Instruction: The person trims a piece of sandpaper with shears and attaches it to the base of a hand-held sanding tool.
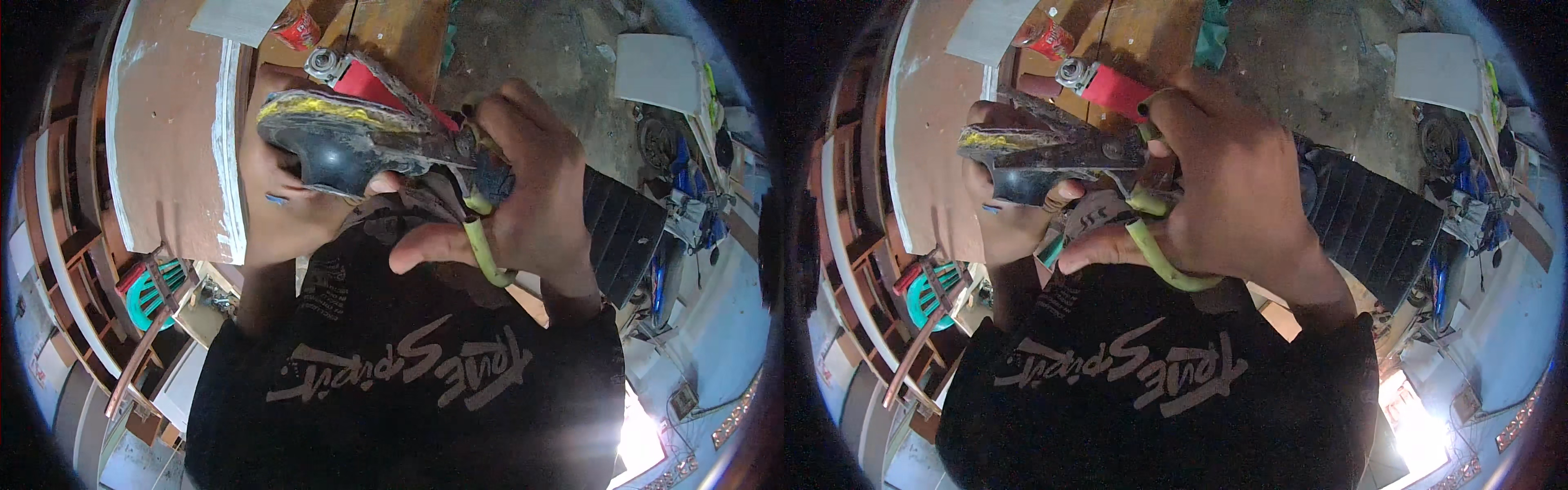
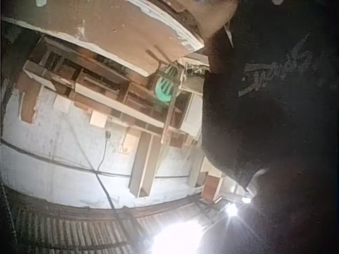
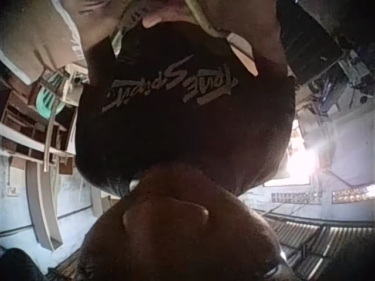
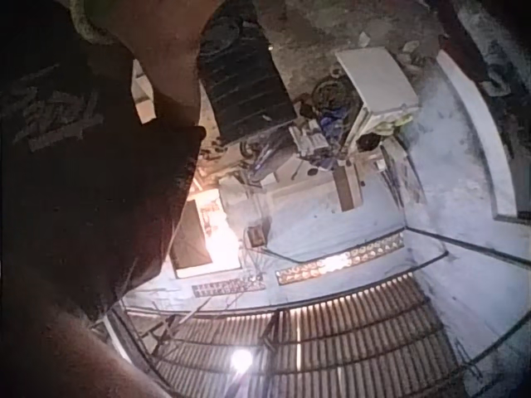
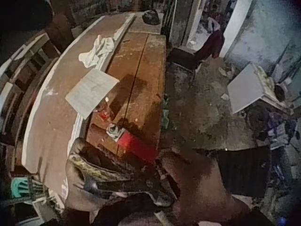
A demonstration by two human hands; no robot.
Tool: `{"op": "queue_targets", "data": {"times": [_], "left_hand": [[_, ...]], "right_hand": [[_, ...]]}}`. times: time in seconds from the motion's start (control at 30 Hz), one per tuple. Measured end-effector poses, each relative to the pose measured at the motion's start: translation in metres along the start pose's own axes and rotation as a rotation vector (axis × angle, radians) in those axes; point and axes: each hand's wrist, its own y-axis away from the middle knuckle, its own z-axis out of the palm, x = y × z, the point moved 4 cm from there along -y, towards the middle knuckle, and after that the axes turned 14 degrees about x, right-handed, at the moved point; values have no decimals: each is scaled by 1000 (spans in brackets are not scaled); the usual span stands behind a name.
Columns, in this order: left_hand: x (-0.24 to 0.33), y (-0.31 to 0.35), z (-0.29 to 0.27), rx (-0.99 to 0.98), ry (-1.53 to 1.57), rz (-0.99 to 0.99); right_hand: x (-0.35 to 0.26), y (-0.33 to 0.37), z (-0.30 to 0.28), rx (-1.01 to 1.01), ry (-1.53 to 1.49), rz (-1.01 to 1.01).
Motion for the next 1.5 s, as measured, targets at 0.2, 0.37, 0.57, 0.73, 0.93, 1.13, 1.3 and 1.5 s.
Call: {"op": "queue_targets", "data": {"times": [0.2, 0.37, 0.57, 0.73, 0.93, 1.13, 1.3, 1.5], "left_hand": [[-5, -3, 0, -71, 111, 45], [-7, -4, 2, -60, 46, 122], [-19, 0, -1, 25, 170, 132], [-14, -2, 3, -58, 101, 87], [-19, 3, 1, 25, 173, 45], [-17, 3, 0, 33, 140, 106], [-11, -1, 0, -66, 133, 70], [-17, 5, 2, -5, 228, 14]], "right_hand": [[14, 12, 7, -12, 65, -34], [12, 3, 7, -20, 50, -95], [15, 6, 7, -74, 38, 53], [15, 7, 8, -61, 120, -64], [14, 6, 4, -57, 39, -44], [13, 6, 7, -64, 66, 0], [15, 11, 3, -33, 117, -97], [13, 8, 3, -4, 2, -98]]}}
